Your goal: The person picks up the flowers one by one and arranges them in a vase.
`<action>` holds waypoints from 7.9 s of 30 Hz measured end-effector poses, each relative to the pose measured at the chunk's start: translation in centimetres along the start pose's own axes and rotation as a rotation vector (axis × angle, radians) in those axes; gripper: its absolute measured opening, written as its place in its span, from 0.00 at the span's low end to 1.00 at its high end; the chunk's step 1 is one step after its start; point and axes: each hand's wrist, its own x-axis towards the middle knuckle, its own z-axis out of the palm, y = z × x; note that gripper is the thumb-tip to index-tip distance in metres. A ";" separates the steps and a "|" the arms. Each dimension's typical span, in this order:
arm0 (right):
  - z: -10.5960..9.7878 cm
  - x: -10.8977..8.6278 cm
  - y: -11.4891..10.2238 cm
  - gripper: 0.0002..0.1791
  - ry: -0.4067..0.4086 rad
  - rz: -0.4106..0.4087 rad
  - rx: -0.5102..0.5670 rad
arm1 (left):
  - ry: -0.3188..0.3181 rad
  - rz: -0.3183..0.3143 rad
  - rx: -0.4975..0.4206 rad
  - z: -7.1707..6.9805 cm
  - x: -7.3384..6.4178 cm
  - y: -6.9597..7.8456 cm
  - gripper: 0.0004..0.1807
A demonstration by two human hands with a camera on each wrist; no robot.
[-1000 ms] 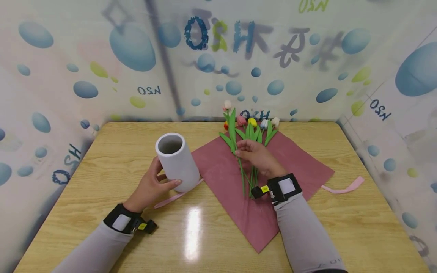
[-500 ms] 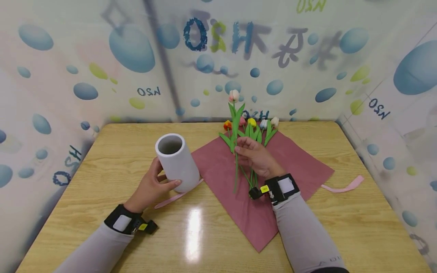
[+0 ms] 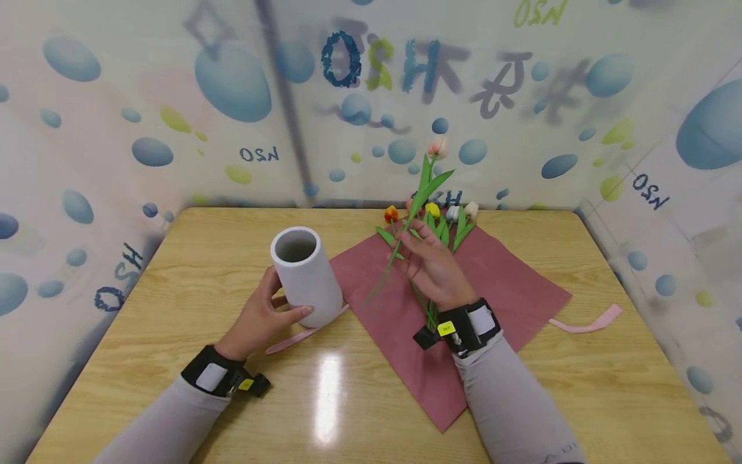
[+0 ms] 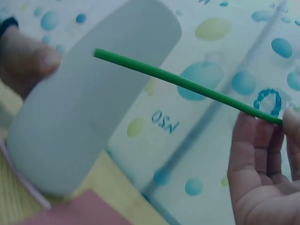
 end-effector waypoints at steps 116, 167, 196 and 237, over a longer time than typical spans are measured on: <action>11.3 4.1 6.2 0.16 0.153 -0.198 -1.178 | -0.012 -0.042 0.014 -0.2 0.3 0.0 0.51; 4.0 1.7 -0.7 0.22 0.352 -0.348 -1.064 | -0.019 -0.025 0.001 -0.1 0.3 -0.3 0.51; -3.2 1.3 0.1 0.34 0.350 0.281 -1.662 | -0.017 -0.046 0.006 -0.2 0.3 0.1 0.52; -3.8 1.5 1.8 0.11 0.303 0.339 -1.815 | -0.015 -0.031 0.007 -0.1 0.1 0.0 0.52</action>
